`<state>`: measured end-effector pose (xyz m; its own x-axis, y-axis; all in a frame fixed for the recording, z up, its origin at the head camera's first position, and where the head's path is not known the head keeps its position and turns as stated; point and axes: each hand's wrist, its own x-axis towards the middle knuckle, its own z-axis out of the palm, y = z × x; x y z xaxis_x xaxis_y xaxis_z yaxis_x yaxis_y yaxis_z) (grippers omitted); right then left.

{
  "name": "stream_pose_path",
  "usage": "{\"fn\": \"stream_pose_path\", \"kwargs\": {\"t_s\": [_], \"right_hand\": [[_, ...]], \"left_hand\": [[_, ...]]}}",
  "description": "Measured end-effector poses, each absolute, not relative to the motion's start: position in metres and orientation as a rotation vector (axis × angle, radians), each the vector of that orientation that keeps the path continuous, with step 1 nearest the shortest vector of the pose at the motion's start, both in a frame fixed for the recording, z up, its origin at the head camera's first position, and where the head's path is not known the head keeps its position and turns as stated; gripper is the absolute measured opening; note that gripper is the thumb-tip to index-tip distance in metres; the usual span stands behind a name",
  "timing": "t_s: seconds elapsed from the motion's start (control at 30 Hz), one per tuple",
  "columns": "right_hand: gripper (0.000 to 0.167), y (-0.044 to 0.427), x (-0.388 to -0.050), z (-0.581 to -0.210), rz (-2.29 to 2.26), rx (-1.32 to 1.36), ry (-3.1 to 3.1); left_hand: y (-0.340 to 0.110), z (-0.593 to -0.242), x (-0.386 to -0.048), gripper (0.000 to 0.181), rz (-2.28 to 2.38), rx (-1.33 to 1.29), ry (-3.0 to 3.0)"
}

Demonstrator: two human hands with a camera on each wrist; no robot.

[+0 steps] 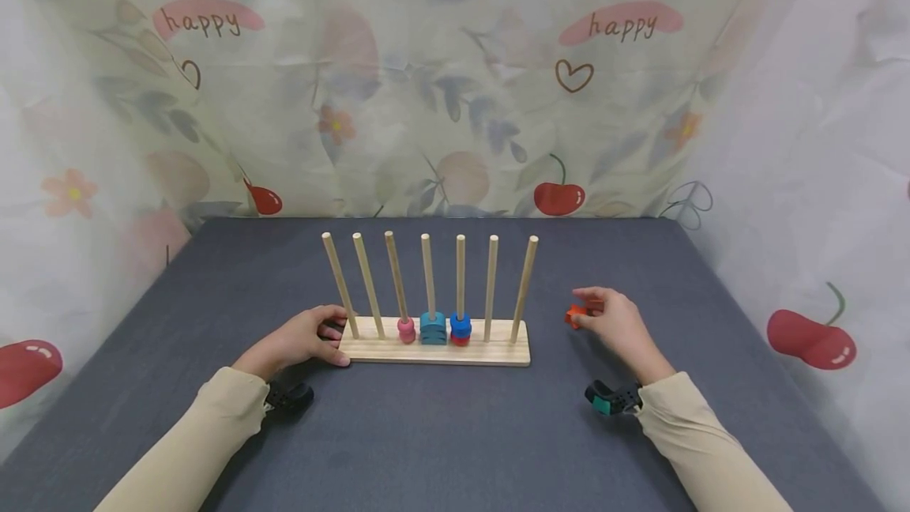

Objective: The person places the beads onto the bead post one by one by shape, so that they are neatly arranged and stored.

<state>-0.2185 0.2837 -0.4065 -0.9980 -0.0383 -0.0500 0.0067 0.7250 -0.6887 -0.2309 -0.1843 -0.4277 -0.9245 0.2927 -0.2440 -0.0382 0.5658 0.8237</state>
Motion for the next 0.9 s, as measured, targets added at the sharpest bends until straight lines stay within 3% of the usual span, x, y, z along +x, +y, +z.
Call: {"fn": "stream_pose_path", "kwargs": {"t_s": [0.37, 0.9], "right_hand": [[0.039, 0.286, -0.219, -0.415, -0.914, -0.14, 2.98], [0.034, 0.29, -0.222, -0.422, -0.943, -0.166, 2.946]], "left_hand": [[-0.185, -0.428, -0.231, 0.081, 1.31, 0.222, 2.45], [-0.184, -0.428, -0.231, 0.081, 1.288, 0.202, 2.458]]}}
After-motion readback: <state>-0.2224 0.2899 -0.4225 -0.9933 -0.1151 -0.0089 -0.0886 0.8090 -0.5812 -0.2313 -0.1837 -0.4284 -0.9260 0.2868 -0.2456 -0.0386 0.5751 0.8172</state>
